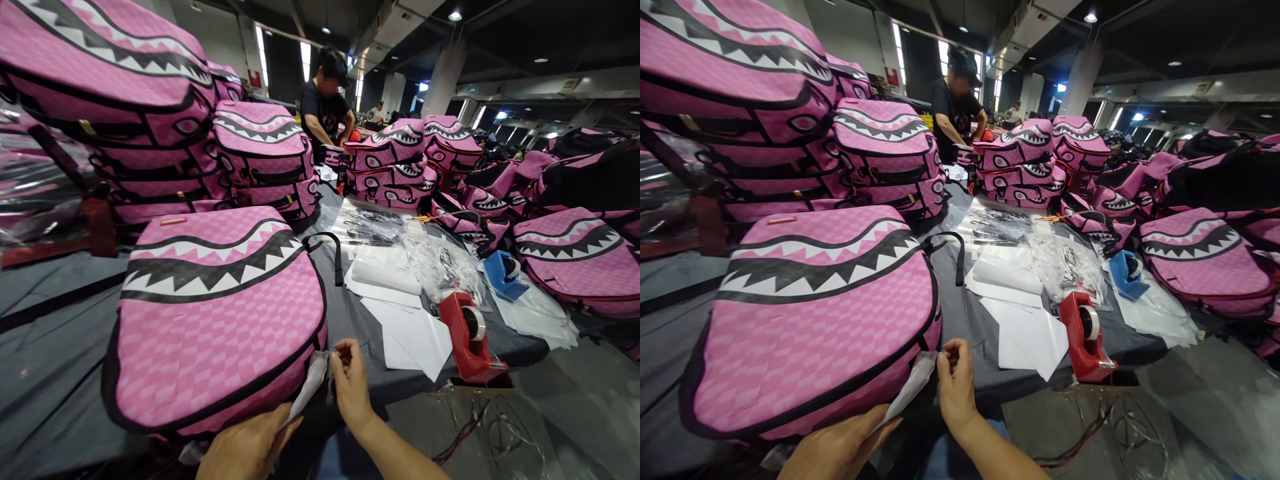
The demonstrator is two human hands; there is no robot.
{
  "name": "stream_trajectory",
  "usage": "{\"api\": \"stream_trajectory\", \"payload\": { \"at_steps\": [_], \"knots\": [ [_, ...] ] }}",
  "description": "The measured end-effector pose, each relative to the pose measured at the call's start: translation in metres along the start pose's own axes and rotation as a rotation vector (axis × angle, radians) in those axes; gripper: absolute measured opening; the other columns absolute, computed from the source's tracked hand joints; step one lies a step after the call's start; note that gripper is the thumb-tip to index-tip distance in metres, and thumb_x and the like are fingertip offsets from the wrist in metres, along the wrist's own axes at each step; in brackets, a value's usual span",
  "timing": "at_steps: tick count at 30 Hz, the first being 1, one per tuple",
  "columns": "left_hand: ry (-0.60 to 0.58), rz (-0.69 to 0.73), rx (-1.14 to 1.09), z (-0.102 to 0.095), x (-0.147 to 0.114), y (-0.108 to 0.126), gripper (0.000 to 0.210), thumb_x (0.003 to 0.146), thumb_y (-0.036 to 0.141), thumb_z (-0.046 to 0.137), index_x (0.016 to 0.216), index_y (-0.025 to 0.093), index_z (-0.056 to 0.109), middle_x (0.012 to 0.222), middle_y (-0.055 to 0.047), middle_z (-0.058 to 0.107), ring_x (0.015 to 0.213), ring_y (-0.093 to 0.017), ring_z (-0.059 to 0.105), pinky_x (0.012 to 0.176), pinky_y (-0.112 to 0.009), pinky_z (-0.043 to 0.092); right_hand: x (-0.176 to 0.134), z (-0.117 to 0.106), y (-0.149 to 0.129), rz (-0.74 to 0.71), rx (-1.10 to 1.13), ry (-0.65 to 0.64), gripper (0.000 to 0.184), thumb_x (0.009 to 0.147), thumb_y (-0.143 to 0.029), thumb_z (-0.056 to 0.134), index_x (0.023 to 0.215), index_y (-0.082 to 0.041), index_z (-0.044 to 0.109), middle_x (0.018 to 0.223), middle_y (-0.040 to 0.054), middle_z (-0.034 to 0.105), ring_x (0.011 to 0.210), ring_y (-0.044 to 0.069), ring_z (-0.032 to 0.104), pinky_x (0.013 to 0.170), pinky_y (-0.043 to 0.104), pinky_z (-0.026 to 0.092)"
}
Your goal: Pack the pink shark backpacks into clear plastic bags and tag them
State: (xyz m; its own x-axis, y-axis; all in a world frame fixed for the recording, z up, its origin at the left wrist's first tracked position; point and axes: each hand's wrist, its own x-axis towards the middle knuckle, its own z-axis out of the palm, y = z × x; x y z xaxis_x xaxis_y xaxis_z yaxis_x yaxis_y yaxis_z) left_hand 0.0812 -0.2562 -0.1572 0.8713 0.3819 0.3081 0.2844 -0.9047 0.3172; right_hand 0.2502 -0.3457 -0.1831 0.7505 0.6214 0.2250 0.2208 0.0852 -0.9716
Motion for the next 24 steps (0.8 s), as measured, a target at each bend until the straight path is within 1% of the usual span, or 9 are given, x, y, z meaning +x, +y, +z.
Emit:
{"api": "stream_trajectory", "payload": {
  "at_steps": [2,4,7,9,11,16,19,22,24],
  "knots": [
    [0.133,0.119,0.03,0.0,0.004,0.003,0.03,0.104,0.03,0.044,0.089,0.026,0.07,0.061,0.007,0.068,0.047,-0.011,0.064,0.045,-0.022,0.038,0.005,-0.007,-0.014,-0.468,-0.275,-0.128,0.025,0.104,-0.043,0.046,0.102,-0.021,0.057,0.09,0.0065,0.064,0.087,0.019,0.062,0.08,0.033,0.053],
    [0.281,0.237,0.063,-0.003,0.003,0.002,0.037,0.105,0.022,0.039,0.08,0.022,0.067,0.061,0.004,0.068,0.051,-0.011,0.065,0.05,-0.023,0.043,0.013,-0.006,-0.022,-0.867,-0.481,-0.414,0.028,0.106,-0.044,0.045,0.104,-0.02,0.059,0.086,0.0062,0.065,0.088,0.02,0.063,0.084,0.034,0.051],
    [0.426,0.384,0.165,-0.015,-0.015,-0.016,0.031,0.104,0.012,0.041,0.091,0.018,0.069,0.078,-0.001,0.077,0.072,-0.014,0.072,0.082,-0.028,0.051,0.025,0.003,-0.022,-1.143,-0.683,-0.637,0.042,0.102,-0.058,0.05,0.095,-0.019,0.061,0.069,0.0001,0.061,0.068,0.017,0.059,0.072,0.032,0.046],
    [0.412,0.422,0.233,-0.026,-0.036,-0.038,0.027,0.102,0.01,0.045,0.113,0.018,0.069,0.095,-0.001,0.08,0.089,-0.014,0.073,0.108,-0.033,0.042,0.031,0.007,-0.019,-1.197,-0.707,-0.633,0.047,0.101,-0.062,0.051,0.086,-0.019,0.06,0.065,-0.0018,0.059,0.062,0.015,0.054,0.067,0.031,0.042],
    [0.349,0.411,0.265,-0.037,-0.057,-0.062,0.038,0.102,0.009,0.044,0.131,0.024,0.064,0.107,0.001,0.08,0.1,-0.013,0.072,0.122,-0.035,0.03,0.034,0.007,-0.019,-1.23,-0.668,-0.617,0.047,0.102,-0.06,0.05,0.081,-0.019,0.059,0.065,-0.0021,0.059,0.061,0.014,0.053,0.067,0.032,0.041],
    [0.328,0.4,0.28,-0.041,-0.086,-0.097,0.059,0.1,0.002,0.036,0.154,0.026,0.043,0.113,0.002,0.079,0.11,-0.011,0.071,0.122,-0.032,0.034,0.033,0.001,-0.024,-1.221,-0.613,-0.594,0.042,0.102,-0.053,0.052,0.079,-0.019,0.059,0.065,-0.0018,0.058,0.061,0.014,0.05,0.069,0.032,0.038],
    [0.409,0.443,0.261,-0.038,-0.088,-0.096,0.061,0.096,-0.005,0.043,0.15,0.021,0.046,0.107,0.002,0.08,0.109,-0.011,0.071,0.123,-0.031,0.035,0.028,-0.002,-0.022,-1.177,-0.629,-0.613,0.045,0.1,-0.059,0.054,0.083,-0.018,0.061,0.066,-0.0007,0.058,0.063,0.015,0.05,0.07,0.033,0.038],
    [0.525,0.378,0.197,-0.041,-0.082,-0.078,0.043,0.095,0.001,0.057,0.133,0.02,0.064,0.101,-0.001,0.08,0.108,-0.013,0.07,0.122,-0.035,0.036,0.023,-0.003,-0.02,-1.132,-0.617,-0.615,0.051,0.1,-0.065,0.049,0.082,-0.019,0.061,0.066,0.0,0.056,0.064,0.017,0.049,0.069,0.034,0.037],
    [0.489,0.365,0.184,-0.045,-0.072,-0.065,0.032,0.095,0.009,0.062,0.124,0.021,0.069,0.101,-0.003,0.08,0.107,-0.016,0.07,0.118,-0.036,0.042,0.021,-0.003,-0.022,-1.106,-0.611,-0.613,0.052,0.103,-0.063,0.045,0.08,-0.019,0.061,0.065,0.0004,0.056,0.064,0.017,0.049,0.069,0.034,0.037]
  ]
}}
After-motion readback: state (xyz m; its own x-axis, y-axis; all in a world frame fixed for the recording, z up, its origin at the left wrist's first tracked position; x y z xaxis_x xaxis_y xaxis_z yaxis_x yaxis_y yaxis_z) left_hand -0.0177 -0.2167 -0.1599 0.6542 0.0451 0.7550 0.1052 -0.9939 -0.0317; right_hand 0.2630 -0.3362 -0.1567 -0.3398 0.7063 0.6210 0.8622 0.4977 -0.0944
